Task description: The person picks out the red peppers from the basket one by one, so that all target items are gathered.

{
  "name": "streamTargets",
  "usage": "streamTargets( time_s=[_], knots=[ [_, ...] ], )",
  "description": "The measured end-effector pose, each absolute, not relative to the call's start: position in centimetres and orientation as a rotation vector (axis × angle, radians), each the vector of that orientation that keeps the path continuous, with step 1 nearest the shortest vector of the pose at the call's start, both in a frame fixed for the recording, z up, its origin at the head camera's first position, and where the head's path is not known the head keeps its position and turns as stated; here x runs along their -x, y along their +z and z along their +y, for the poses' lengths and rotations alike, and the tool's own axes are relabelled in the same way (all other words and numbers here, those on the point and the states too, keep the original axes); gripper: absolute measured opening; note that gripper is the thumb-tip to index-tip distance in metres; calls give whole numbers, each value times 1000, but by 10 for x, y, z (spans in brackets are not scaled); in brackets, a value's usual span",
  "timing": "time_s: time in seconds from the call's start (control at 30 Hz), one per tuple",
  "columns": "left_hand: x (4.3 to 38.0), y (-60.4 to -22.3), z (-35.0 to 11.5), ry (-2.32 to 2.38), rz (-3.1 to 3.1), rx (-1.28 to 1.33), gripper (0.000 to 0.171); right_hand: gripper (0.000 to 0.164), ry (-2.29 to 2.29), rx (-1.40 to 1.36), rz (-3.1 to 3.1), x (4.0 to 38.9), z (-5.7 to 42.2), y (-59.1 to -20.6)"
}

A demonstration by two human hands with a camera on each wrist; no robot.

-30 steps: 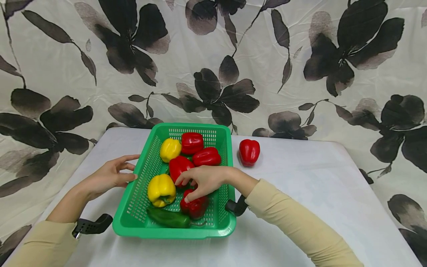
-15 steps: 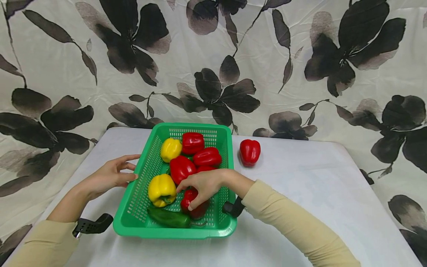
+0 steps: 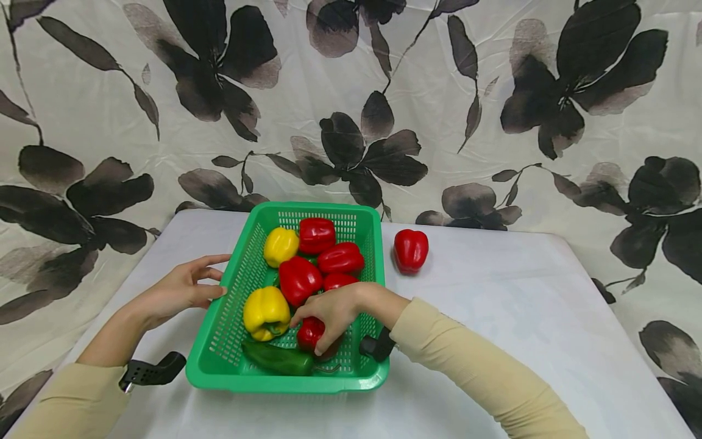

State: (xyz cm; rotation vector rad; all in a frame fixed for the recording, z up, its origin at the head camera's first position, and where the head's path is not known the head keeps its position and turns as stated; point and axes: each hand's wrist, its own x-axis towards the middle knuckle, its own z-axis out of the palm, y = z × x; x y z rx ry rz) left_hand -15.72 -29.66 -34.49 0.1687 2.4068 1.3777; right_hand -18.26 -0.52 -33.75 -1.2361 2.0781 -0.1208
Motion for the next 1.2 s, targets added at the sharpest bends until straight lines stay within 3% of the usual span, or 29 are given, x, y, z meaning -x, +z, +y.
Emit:
streamTargets(
  time_s=[0.7, 1.2],
  knots=[
    [157, -345, -295, 1360, 2426, -157, 77, 49, -160, 1268, 2103, 183, -2, -335],
    [156, -344, -296, 1365, 2436, -168, 76, 50, -333, 1295, 2101, 185, 8, -324]
  ],
)
